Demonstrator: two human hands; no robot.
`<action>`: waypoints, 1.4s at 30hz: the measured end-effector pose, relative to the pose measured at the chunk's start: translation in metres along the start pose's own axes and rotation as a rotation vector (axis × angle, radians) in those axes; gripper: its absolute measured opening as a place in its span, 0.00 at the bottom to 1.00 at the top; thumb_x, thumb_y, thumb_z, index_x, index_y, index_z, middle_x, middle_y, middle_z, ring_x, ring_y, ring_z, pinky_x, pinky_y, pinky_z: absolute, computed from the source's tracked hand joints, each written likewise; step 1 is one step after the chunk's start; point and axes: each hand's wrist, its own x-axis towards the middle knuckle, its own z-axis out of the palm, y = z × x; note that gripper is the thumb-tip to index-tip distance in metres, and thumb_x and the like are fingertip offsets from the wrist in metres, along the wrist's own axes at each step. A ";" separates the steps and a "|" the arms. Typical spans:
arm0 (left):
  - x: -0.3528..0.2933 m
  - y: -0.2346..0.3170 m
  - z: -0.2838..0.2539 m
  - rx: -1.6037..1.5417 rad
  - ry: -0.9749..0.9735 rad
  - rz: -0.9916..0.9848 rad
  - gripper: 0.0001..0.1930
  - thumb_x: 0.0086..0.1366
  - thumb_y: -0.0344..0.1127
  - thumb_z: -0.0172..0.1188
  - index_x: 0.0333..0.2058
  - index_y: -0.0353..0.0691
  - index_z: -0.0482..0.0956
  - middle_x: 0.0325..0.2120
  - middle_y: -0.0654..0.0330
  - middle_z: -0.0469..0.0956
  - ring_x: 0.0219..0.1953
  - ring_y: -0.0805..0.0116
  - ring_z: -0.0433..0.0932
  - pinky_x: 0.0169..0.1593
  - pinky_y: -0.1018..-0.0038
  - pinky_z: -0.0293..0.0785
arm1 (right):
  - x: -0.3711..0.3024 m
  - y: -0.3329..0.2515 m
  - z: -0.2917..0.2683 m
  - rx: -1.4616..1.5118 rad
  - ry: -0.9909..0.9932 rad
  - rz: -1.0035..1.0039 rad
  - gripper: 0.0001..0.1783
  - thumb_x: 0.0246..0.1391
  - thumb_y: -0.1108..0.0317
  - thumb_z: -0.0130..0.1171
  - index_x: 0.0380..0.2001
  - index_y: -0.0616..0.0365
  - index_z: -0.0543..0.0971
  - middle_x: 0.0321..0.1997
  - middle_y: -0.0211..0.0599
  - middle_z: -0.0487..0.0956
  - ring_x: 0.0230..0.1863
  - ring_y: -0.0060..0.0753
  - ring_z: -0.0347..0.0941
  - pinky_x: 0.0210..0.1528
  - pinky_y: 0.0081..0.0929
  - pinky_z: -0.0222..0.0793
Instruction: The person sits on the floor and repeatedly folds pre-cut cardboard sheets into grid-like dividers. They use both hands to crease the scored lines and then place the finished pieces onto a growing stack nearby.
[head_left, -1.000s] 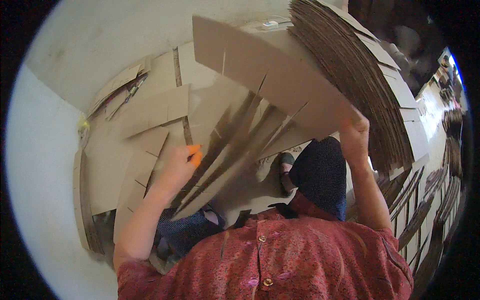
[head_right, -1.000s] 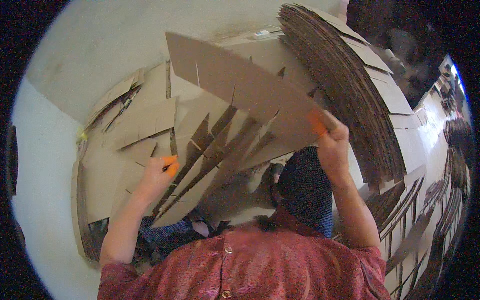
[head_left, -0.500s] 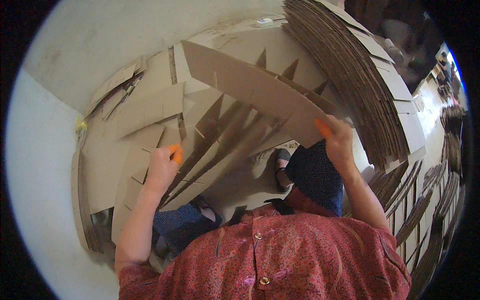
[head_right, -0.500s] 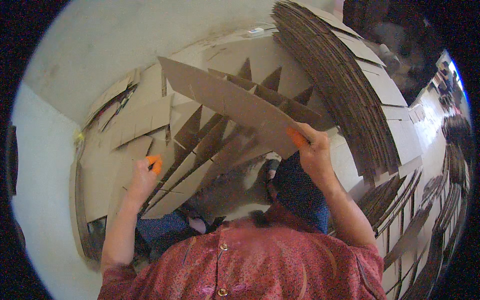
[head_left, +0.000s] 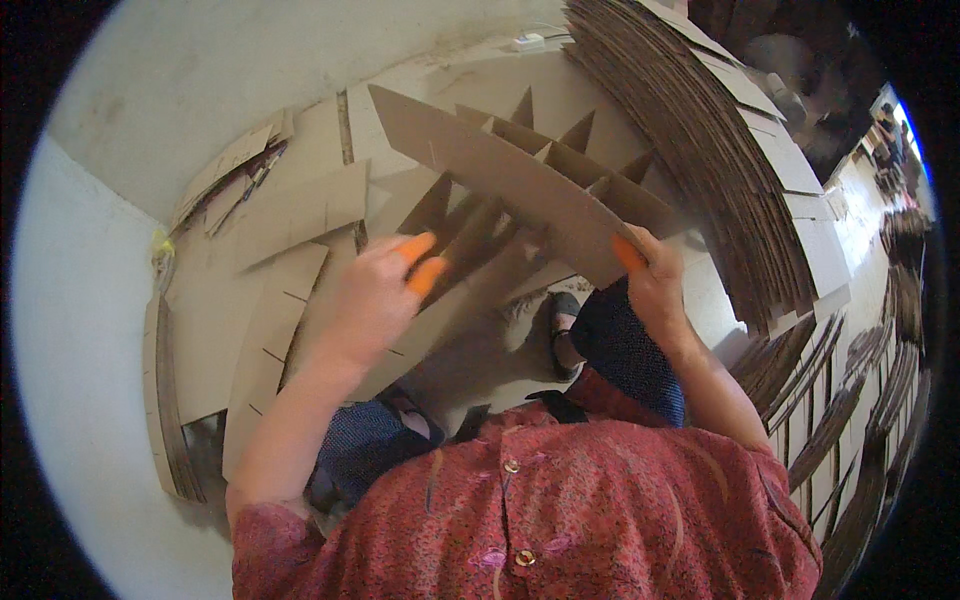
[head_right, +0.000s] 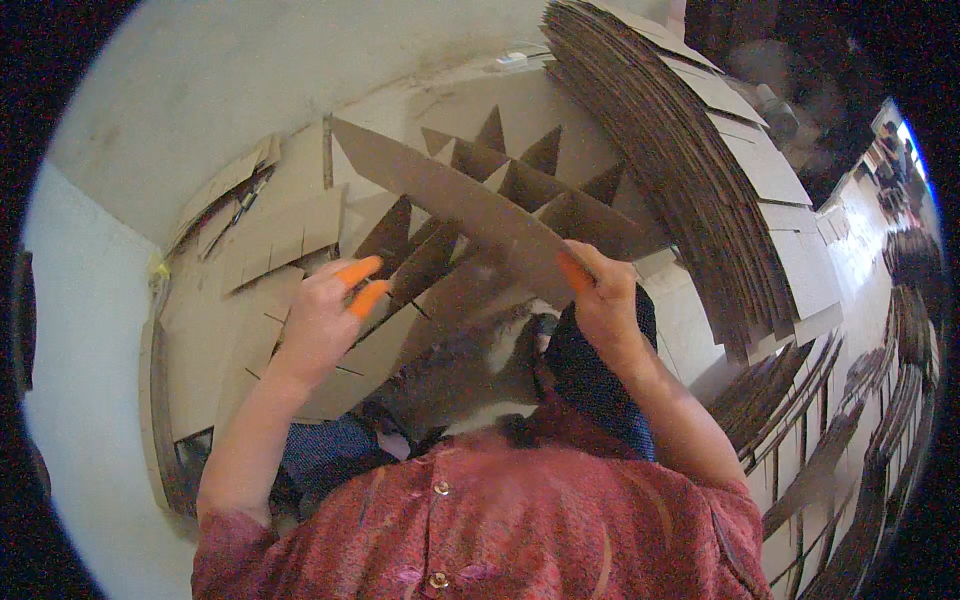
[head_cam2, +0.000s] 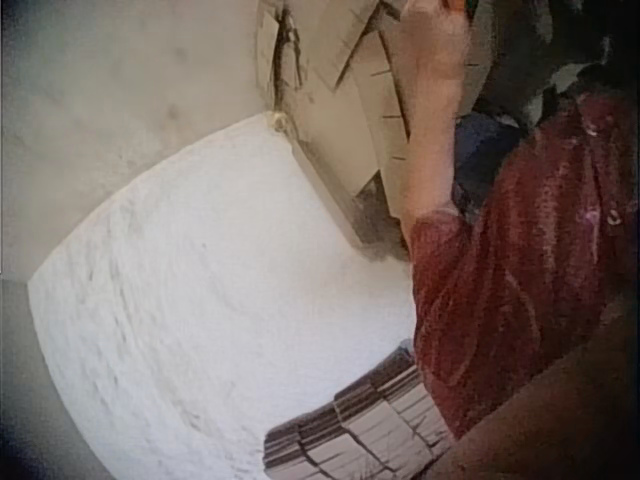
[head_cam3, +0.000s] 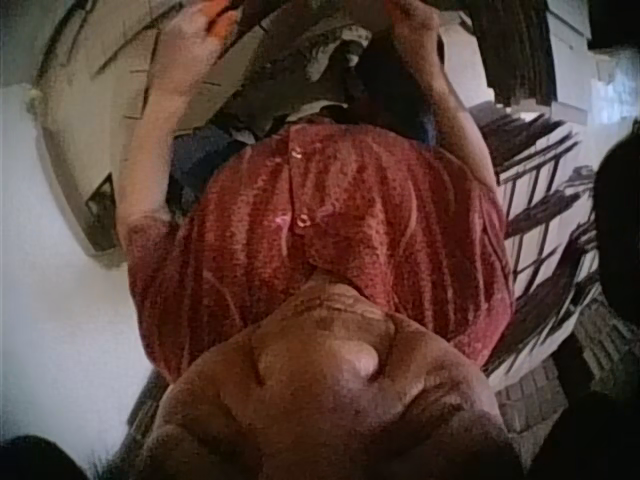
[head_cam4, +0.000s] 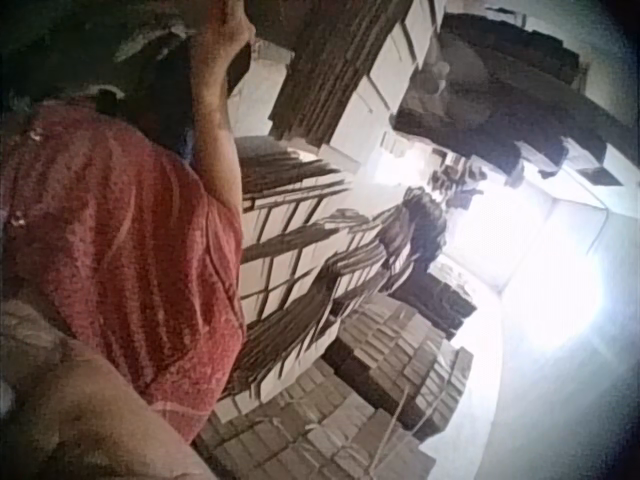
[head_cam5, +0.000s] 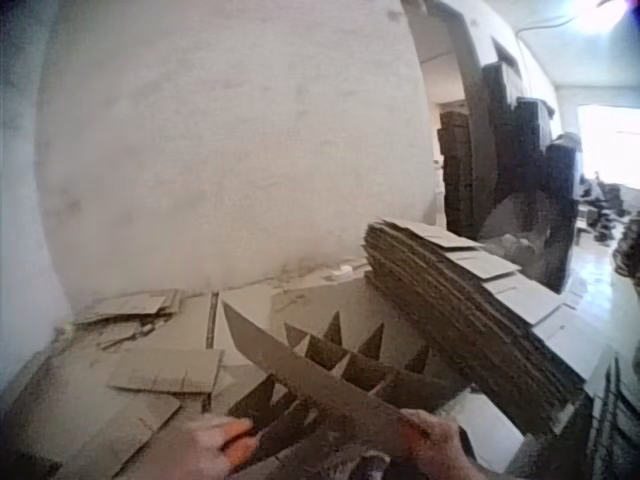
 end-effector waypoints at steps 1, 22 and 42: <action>0.008 0.011 0.003 -0.039 -0.068 -0.014 0.17 0.58 0.36 0.62 0.44 0.33 0.77 0.39 0.48 0.78 0.40 0.53 0.77 0.43 0.65 0.73 | 0.002 -0.005 0.003 0.002 0.023 -0.031 0.09 0.55 0.78 0.54 0.40 0.65 0.78 0.33 0.45 0.81 0.35 0.28 0.78 0.38 0.23 0.70; 0.060 -0.006 0.047 -0.076 -0.158 -0.216 0.19 0.56 0.44 0.64 0.37 0.32 0.80 0.26 0.47 0.78 0.30 0.55 0.78 0.35 0.63 0.72 | -0.030 0.041 -0.010 -0.059 -0.166 -0.025 0.15 0.54 0.78 0.55 0.46 0.62 0.76 0.33 0.51 0.80 0.35 0.33 0.80 0.38 0.24 0.71; 0.075 -0.083 0.014 -0.376 -0.291 -0.507 0.12 0.60 0.37 0.60 0.36 0.33 0.79 0.21 0.56 0.74 0.26 0.73 0.72 0.31 0.72 0.70 | 0.028 -0.006 -0.007 -0.418 -0.449 -0.143 0.30 0.46 0.82 0.52 0.56 0.55 0.70 0.32 0.56 0.77 0.32 0.57 0.76 0.34 0.40 0.72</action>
